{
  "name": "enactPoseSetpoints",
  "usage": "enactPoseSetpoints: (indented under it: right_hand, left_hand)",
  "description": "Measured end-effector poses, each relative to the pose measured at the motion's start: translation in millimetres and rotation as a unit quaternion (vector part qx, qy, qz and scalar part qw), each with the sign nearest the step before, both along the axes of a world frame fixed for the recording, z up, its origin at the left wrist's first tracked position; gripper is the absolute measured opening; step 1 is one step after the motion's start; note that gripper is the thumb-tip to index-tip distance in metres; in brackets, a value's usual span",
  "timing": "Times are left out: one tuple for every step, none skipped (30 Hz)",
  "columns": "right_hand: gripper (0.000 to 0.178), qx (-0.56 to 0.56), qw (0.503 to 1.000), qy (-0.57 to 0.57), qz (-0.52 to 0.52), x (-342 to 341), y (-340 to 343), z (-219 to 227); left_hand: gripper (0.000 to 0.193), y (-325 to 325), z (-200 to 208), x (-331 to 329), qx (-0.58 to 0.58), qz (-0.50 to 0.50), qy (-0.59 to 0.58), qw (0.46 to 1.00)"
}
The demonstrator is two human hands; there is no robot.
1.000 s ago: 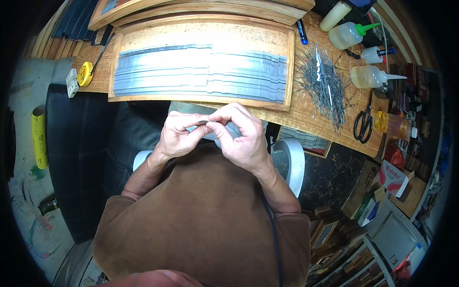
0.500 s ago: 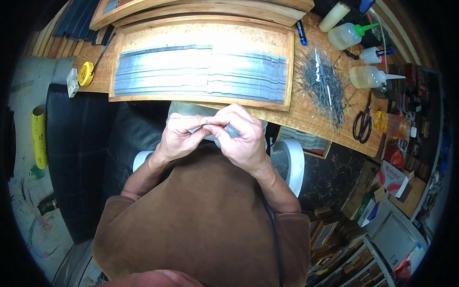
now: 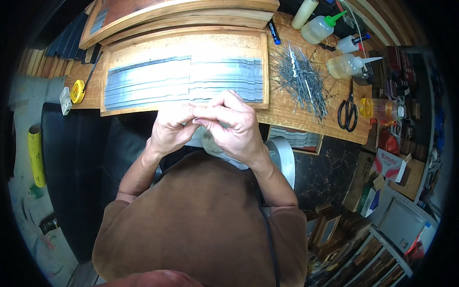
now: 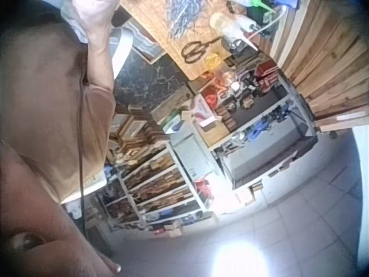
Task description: The person repeatedly picks up small rectangular metal pieces and aligns them by hand, stacking them into a small bundle. The hands manipulate the pieces directly without tools, folding and pressing them together.
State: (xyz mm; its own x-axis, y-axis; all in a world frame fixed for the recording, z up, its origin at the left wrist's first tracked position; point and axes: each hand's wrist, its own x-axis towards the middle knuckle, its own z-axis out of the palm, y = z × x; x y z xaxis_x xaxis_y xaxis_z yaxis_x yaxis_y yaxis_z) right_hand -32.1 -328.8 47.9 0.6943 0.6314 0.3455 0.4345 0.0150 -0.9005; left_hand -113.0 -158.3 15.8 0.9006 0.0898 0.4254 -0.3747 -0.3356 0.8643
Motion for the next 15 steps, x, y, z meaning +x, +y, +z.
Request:
enactPoseSetpoints:
  right_hand:
    - [0.030, 0.004, 1.000, 0.010, -0.001, -0.5, -0.1, -1.2]
    - [0.030, 0.007, 1.000, 0.021, -0.001, -1.2, -0.1, -2.2]
    - [0.030, 0.010, 1.000, 0.019, -0.004, -2.5, -0.1, -2.8]
    - [0.029, 0.013, 1.000, 0.017, -0.006, -4.4, -0.1, -3.3]
    - [0.029, 0.016, 1.000, 0.015, -0.009, -5.5, 0.0, -3.8]
    - [0.028, 0.018, 1.000, 0.018, -0.009, -6.4, 0.2, -4.7]
    - [0.028, 0.020, 1.000, 0.022, -0.010, -7.1, 0.3, -5.7]
    - [0.027, 0.022, 0.999, 0.026, -0.010, -7.2, 0.5, -6.1]
    - [0.026, 0.014, 1.000, 0.014, -0.014, -6.1, 0.7, -5.4]
    - [0.025, 0.005, 1.000, 0.003, -0.018, -4.5, 1.1, -4.3]
    - [0.025, -0.004, 1.000, -0.009, -0.021, -3.6, 1.2, -3.2]
    - [0.024, -0.004, 1.000, -0.014, -0.023, -3.4, 1.1, -2.8]
    - [0.023, -0.003, 1.000, -0.018, -0.024, -3.5, 0.9, -2.8]
    - [0.022, -0.002, 0.999, -0.023, -0.025, -4.0, 0.7, -3.3]
    - [0.022, 0.004, 0.999, -0.020, -0.026, -4.6, 0.6, -4.3]
  left_hand:
    - [0.038, 0.5, -4.2, 0.5, -0.005, -0.004, 0.005, 1.000]
    - [0.039, 0.9, -5.7, 0.8, -0.010, -0.008, 0.009, 1.000]
    - [0.038, 1.4, -5.2, -0.1, 0.003, -0.004, 0.007, 1.000]
    - [0.038, 1.7, -3.4, -1.0, 0.015, -0.001, 0.004, 1.000]
    - [0.038, 1.7, -2.0, -1.3, 0.028, 0.002, 0.000, 1.000]
    - [0.035, 1.0, -1.3, -1.6, 0.025, 0.004, 0.000, 1.000]
    - [0.033, 0.0, -0.6, -1.9, 0.023, 0.005, 0.000, 1.000]
    - [0.030, -0.4, -0.1, -1.8, 0.020, 0.006, -0.001, 1.000]
    - [0.026, 0.7, -3.3, -2.6, 0.008, 0.003, 0.022, 1.000]
    - [0.022, 2.7, -9.6, -4.6, -0.005, -0.001, 0.044, 0.999]
    - [0.018, 3.5, -10.6, -5.1, -0.018, -0.005, 0.066, 0.998]
    - [0.015, 2.5, -10.7, -5.0, -0.023, -0.002, 0.064, 0.998]
    - [0.012, 0.2, -9.7, -4.6, -0.027, 0.000, 0.061, 0.998]
    - [0.010, -1.3, -8.6, -4.5, -0.031, 0.003, 0.059, 0.998]
    - [0.009, -1.2, -9.1, -4.6, -0.031, 0.000, 0.055, 0.998]
